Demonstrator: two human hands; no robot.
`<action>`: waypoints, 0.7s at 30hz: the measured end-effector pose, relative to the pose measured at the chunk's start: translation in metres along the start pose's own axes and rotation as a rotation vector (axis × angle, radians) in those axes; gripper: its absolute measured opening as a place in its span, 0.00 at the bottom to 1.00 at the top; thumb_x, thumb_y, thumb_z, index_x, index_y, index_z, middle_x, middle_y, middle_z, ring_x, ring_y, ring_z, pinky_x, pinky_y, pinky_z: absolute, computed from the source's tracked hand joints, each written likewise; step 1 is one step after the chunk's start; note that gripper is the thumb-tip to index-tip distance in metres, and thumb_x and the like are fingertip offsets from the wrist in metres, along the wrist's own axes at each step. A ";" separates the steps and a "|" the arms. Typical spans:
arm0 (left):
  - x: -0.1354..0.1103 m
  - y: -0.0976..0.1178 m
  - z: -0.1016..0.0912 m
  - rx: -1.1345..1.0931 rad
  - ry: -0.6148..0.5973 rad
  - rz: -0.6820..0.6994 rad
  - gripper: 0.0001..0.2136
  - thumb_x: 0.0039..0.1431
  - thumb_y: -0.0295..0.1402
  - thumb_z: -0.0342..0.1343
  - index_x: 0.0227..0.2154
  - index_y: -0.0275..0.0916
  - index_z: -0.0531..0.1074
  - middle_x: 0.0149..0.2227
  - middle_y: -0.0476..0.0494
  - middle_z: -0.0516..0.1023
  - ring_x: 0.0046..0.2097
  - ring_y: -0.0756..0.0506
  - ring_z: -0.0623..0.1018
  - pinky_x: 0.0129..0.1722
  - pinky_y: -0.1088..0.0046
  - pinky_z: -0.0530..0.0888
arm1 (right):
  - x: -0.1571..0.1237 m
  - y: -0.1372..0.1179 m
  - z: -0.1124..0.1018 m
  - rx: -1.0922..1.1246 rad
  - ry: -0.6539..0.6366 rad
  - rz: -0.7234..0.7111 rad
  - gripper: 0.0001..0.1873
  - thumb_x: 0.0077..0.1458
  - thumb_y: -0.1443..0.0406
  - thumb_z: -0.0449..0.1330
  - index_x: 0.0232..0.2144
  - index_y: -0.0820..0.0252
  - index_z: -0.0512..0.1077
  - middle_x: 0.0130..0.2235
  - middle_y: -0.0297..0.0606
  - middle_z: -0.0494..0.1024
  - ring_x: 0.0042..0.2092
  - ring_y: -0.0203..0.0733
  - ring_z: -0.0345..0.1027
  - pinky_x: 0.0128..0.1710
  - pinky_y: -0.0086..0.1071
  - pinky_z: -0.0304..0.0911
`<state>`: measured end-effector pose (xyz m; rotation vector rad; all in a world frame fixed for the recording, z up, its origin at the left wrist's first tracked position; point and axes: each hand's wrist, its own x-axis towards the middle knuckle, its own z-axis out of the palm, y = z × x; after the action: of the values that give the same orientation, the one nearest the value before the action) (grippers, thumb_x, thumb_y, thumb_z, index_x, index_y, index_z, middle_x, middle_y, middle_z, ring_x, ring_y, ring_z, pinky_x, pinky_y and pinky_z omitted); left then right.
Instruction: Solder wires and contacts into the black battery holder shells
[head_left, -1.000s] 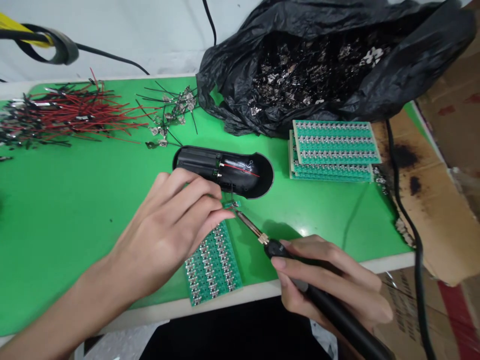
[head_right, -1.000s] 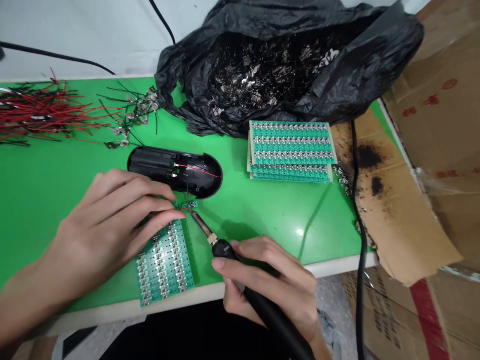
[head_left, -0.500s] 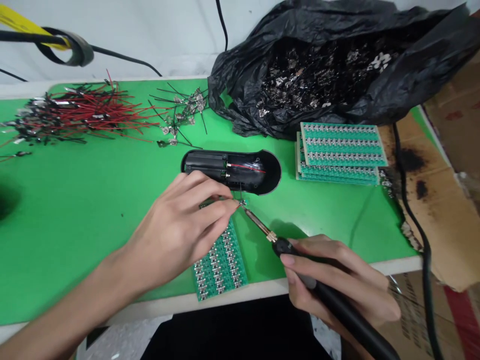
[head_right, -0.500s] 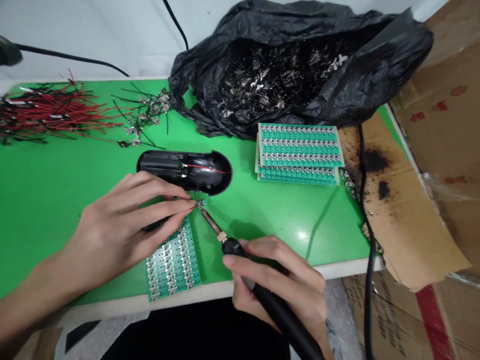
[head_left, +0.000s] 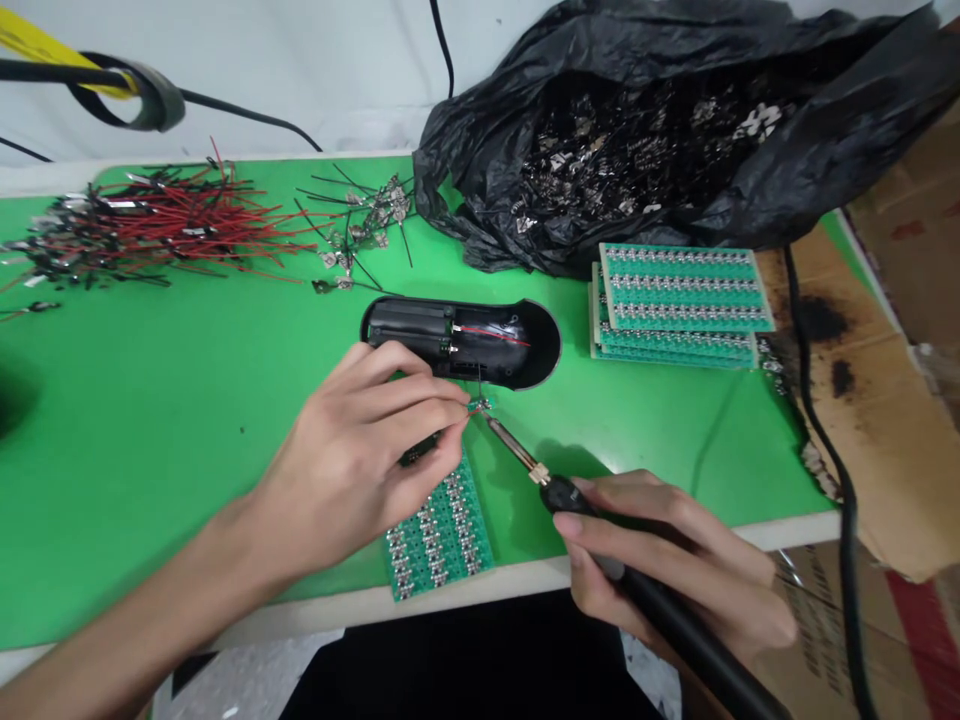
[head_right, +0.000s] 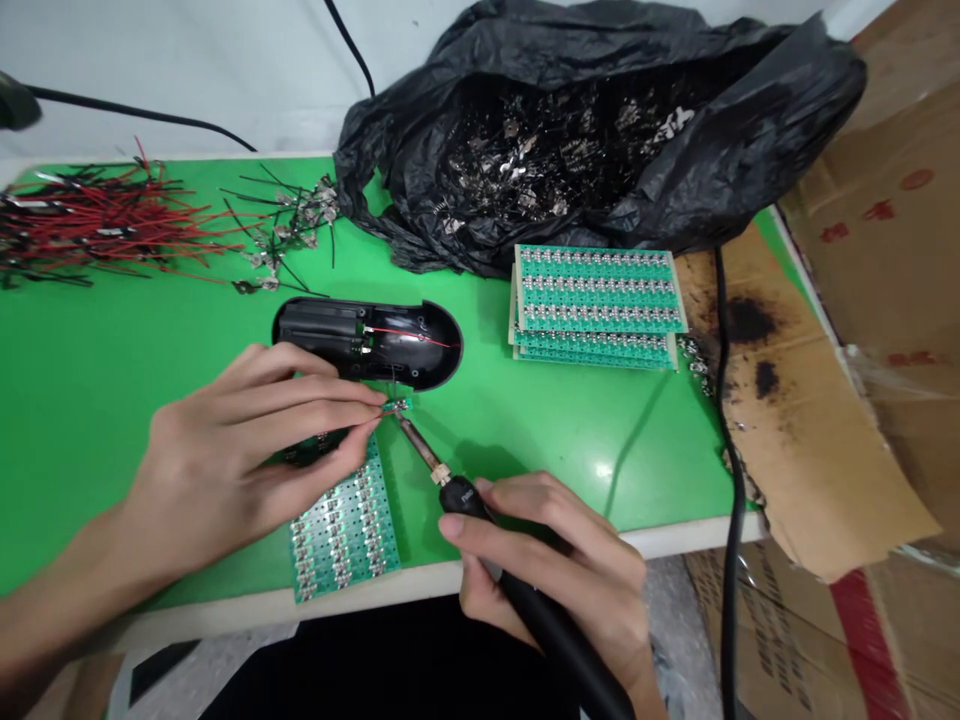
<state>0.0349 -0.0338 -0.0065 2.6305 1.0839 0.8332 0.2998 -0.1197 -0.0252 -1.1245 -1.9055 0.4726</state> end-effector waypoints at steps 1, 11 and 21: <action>0.000 0.000 0.000 -0.007 -0.006 -0.001 0.05 0.68 0.25 0.65 0.41 0.42 0.80 0.43 0.50 0.90 0.44 0.44 0.83 0.43 0.61 0.78 | 0.000 0.000 0.001 -0.002 0.020 -0.001 0.20 0.57 0.83 0.67 0.45 0.58 0.85 0.41 0.36 0.83 0.40 0.38 0.85 0.40 0.31 0.84; -0.002 -0.001 0.007 -0.068 0.019 -0.041 0.05 0.67 0.24 0.66 0.35 0.39 0.79 0.42 0.47 0.90 0.43 0.45 0.85 0.47 0.62 0.80 | -0.004 0.005 0.007 -0.034 0.034 -0.071 0.17 0.59 0.80 0.68 0.44 0.58 0.85 0.40 0.38 0.81 0.40 0.41 0.85 0.37 0.32 0.85; -0.001 0.001 0.006 -0.078 0.033 -0.070 0.06 0.67 0.24 0.65 0.36 0.42 0.78 0.42 0.50 0.90 0.42 0.45 0.85 0.47 0.60 0.81 | -0.007 0.003 0.003 -0.046 -0.007 -0.059 0.18 0.60 0.80 0.68 0.47 0.57 0.86 0.42 0.39 0.83 0.42 0.43 0.86 0.39 0.35 0.85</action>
<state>0.0382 -0.0354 -0.0116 2.5086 1.1207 0.8890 0.3000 -0.1234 -0.0322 -1.0946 -1.9586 0.4025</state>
